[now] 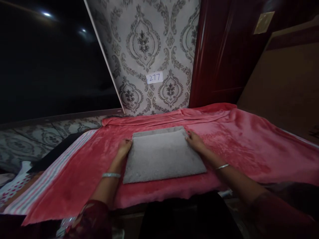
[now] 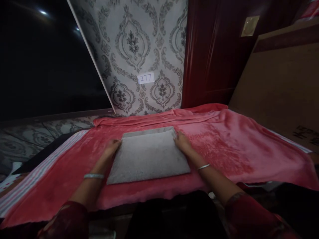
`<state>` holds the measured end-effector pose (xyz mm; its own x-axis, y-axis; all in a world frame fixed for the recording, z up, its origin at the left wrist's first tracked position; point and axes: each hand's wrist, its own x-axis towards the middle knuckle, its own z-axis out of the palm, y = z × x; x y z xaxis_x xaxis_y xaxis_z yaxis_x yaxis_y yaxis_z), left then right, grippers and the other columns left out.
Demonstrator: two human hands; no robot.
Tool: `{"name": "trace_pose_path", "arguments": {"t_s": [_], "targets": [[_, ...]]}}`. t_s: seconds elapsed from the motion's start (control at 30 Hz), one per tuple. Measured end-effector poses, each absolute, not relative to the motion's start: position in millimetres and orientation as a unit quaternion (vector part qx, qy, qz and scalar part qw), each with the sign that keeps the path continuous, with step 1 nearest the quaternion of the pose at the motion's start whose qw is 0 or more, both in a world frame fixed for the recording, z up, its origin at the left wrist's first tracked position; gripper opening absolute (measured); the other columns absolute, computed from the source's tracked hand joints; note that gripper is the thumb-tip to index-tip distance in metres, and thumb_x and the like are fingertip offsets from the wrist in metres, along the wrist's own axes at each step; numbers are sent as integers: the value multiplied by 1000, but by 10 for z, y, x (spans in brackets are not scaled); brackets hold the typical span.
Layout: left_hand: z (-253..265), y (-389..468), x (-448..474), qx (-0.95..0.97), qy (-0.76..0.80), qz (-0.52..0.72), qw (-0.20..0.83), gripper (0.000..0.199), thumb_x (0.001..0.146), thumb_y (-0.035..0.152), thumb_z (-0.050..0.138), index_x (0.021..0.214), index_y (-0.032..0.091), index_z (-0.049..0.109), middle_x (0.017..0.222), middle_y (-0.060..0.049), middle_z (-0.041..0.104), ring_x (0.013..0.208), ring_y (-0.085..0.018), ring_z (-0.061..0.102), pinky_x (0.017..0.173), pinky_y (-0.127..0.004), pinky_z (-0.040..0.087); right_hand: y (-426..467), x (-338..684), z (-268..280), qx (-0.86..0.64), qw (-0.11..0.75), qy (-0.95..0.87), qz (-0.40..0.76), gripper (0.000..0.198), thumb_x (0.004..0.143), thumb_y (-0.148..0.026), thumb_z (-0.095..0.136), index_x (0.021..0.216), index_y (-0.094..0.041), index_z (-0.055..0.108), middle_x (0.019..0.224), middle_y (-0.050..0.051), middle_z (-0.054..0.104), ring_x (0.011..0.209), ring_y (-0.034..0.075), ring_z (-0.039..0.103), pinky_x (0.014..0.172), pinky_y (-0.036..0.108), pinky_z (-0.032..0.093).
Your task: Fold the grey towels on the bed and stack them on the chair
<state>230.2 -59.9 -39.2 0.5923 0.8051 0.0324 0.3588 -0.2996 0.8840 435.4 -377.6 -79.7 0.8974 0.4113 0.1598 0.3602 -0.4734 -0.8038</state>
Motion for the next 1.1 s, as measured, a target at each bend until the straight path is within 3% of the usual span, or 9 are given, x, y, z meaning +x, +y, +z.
{"name": "trace_pose_path", "arguments": {"t_s": [0.13, 0.23, 0.37, 0.53, 0.7, 0.93, 1.1], "targets": [[-336, -894, 2404, 903, 240, 241, 263, 48, 88, 29, 60, 134, 15, 61, 144, -16, 59, 140, -32, 48, 118, -49, 35, -3413, 3940, -662, -867, 271, -410, -82, 63, 91, -27, 52, 151, -10, 46, 155, 18, 45, 144, 31, 40, 120, 49, 32], [-414, -1179, 2487, 972, 154, 141, 111, 53, 95, 32, 51, 145, 13, 52, 155, -17, 46, 148, -32, 38, 122, -54, 28, -3056, 3533, -670, -837, 173, -517, -40, 63, 98, -31, 43, 157, -12, 37, 162, 16, 35, 150, 28, 31, 121, 51, 28], [-581, -1343, 2506, 983, 167, 78, 12, 57, 101, 35, 42, 153, 14, 42, 162, -17, 34, 153, -32, 28, 123, -59, 21, -2931, 3407, -768, -819, 130, -558, -30, 65, 102, -47, 40, 159, -16, 35, 165, 12, 28, 154, 27, 22, 124, 53, 20], [-640, -1303, 2492, 984, 164, 63, -7, 59, 102, 39, 39, 155, 14, 38, 164, -17, 31, 153, -31, 26, 124, -58, 21, -3309, 3925, -788, -885, 109, -451, -30, 70, 101, -55, 37, 159, -14, 35, 165, 14, 28, 154, 27, 21, 124, 52, 17], [-645, -1289, 2517, 984, 165, 66, -2, 59, 102, 41, 40, 155, 14, 39, 163, -16, 32, 153, -30, 27, 125, -56, 21, -3619, 4319, -888, -928, 119, -351, -24, 68, 102, -49, 31, 161, -14, 29, 167, 15, 21, 153, 29, 23, 119, 57, 27], [-604, -1286, 2522, 982, 182, 53, 3, 63, 103, 47, 37, 157, 15, 35, 164, -16, 31, 153, -29, 26, 125, -54, 19, -3675, 4348, -1026, -928, 158, -336, -29, 66, 102, -49, 31, 161, -18, 29, 166, 14, 25, 152, 27, 26, 120, 55, 27], [-616, -1199, 2505, 979, 197, 62, -6, 65, 102, 51, 36, 156, 15, 37, 163, -15, 33, 153, -29, 26, 125, -52, 23, -3680, 4332, -989, -927, 163, -338, -19, 67, 101, -45, 32, 160, -12, 30, 166, 14, 24, 153, 27, 25, 120, 55, 26]]}}
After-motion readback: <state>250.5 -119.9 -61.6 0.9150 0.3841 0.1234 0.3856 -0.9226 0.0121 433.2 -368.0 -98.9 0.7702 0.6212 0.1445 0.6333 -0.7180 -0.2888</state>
